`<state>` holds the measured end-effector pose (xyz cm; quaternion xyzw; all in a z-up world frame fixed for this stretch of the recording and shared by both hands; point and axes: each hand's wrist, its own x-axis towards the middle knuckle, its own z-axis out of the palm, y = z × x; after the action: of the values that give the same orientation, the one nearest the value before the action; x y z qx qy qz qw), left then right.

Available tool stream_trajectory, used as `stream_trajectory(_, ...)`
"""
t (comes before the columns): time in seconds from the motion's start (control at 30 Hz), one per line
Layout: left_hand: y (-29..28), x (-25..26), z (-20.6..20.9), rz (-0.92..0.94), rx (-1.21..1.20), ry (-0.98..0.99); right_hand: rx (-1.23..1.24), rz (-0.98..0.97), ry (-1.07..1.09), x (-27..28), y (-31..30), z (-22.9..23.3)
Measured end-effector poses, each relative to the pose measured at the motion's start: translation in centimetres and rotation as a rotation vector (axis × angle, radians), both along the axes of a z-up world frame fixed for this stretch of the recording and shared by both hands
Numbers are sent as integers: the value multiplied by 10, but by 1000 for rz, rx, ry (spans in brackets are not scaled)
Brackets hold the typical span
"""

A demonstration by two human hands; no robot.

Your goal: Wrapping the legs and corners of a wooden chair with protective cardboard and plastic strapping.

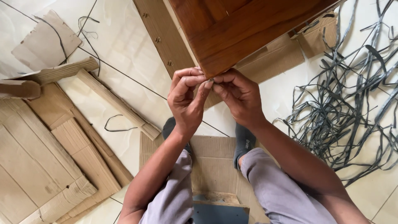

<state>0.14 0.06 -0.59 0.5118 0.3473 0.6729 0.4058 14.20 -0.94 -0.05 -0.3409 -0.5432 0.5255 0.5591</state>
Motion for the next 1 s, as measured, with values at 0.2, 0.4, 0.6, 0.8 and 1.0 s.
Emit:
stream_trajectory(0.2, -1, 2, 2, 62, 9, 2, 56, -83, -104, 0, -3, 7)
stream_trajectory(0.4, 5, 4, 7, 81, -23, -61, 183, -238, -344, 8, 0, 7)
stream_trajectory(0.6, 7, 4, 11, 83, -99, -44, 215, -281, -383, 10, 3, -7)
stream_trajectory(0.8, 9, 8, 17, 79, -129, -26, 247, -295, -396, 10, 2, -10)
stream_trajectory(1.0, 9, 8, 14, 83, -86, 4, 217, -290, -358, 6, -4, -25)
